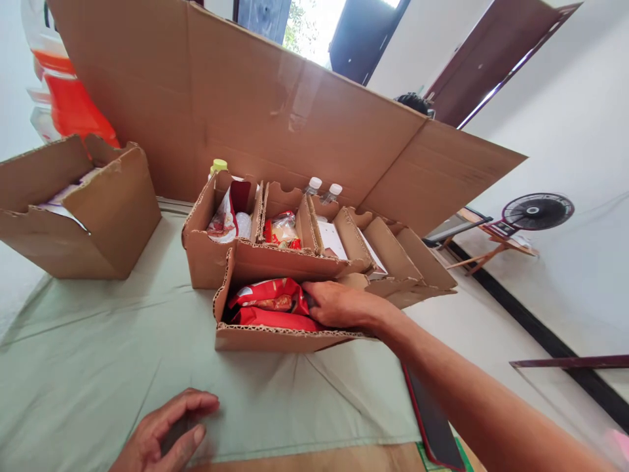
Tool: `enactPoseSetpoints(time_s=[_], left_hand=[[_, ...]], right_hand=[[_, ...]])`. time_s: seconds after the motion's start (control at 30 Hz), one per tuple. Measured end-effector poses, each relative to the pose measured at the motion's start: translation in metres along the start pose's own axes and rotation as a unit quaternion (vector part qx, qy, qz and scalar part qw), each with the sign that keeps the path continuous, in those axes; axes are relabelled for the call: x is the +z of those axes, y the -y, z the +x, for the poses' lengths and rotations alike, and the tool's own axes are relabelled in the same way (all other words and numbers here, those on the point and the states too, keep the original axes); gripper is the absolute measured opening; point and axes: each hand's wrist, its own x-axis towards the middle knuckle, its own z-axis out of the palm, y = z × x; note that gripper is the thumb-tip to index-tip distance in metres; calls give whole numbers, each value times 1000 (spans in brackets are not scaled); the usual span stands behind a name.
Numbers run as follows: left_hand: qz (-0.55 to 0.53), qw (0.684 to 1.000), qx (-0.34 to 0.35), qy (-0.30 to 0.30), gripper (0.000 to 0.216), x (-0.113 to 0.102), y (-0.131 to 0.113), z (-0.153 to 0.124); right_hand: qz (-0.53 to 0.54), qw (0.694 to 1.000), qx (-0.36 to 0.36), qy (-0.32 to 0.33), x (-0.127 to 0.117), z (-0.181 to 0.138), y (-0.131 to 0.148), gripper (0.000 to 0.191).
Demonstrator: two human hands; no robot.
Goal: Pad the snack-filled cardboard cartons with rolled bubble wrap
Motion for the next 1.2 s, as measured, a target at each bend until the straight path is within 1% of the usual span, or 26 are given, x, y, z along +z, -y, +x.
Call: enactPoseSetpoints(time_s=[0.03,0.07,0.1,0.13,0.17,0.23,0.27,0.3,0.33,0.4,0.47,0.5,0.57,0.6,0.67,0.73,0.8,0.87,0.93,0.97,1.0,1.07,1.1,1.13,1.17,1.2], left_hand=[[12,1000,12,8,24,-1,0,0],[25,999,22,17,23,-2,1,1],[38,998,30,28,23,-4,2,1],[49,998,33,35,23,-6,3,0],[58,997,33,38,23,-8,4,0],[72,997,24,30,24,-14,7,-3],[79,997,19,18,25,-18,7,-4],[86,996,17,4,27,-22,7,-5],[93,996,17,-10,30,-25,5,-6],[101,994,15,-49,37,-30,-6,-3],[99,991,8,-88,50,-28,-22,8],[94,990,6,-107,57,-25,-32,17],[77,989,21,-121,74,-12,-51,41],[67,991,31,-116,80,-3,-59,54],[44,993,53,-91,84,15,-70,75],[30,992,75,-100,81,31,-72,81],[35,989,87,-112,78,41,-66,68],[56,988,81,-115,76,43,-54,36],[76,987,64,-126,75,35,-41,-4],[81,986,51,-137,73,26,-37,-23],[84,984,39,-154,70,14,-35,-39],[96,970,4,-222,62,-12,-39,-54],[104,960,-10,-259,59,-23,-45,-52],[107,953,-11,-283,58,-31,-53,-45],[108,954,6,-281,55,-36,-62,-35],[101,961,36,-256,51,-36,-71,-22]], right_hand=[[10,1000,-10,-12,-1,-8,-3,54],[18,999,-13,-45,-2,-19,-6,59],[27,994,-5,-102,-2,-32,-9,59],[40,983,15,-179,0,-48,-11,56],[57,961,45,-266,4,-65,-12,52],[98,892,115,-425,21,-100,-15,41],[117,859,150,-476,35,-116,-16,37],[137,834,177,-504,52,-129,-17,34],[158,817,194,-520,71,-138,-19,32],[214,799,201,-525,110,-141,-22,32],[284,795,177,-506,143,-124,-22,40],[318,794,156,-494,154,-110,-21,48],[380,793,106,-463,162,-78,-17,61],[407,790,82,-451,162,-63,-14,62],[447,779,56,-436,157,-42,-9,57],[458,772,66,-436,160,-39,-3,51],[441,772,88,-449,179,-52,1,46],[414,770,97,-475,207,-74,7,41],[392,767,83,-501,231,-93,19,35],[387,769,72,-504,236,-98,30,32],[385,772,59,-502,234,-99,42,30],[394,777,27,-490,213,-90,69,28],[401,773,11,-491,196,-82,80,30],[411,766,-4,-494,178,-74,88,33],[421,758,-12,-498,161,-68,91,36],[429,749,-11,-505,149,-64,91,38]])
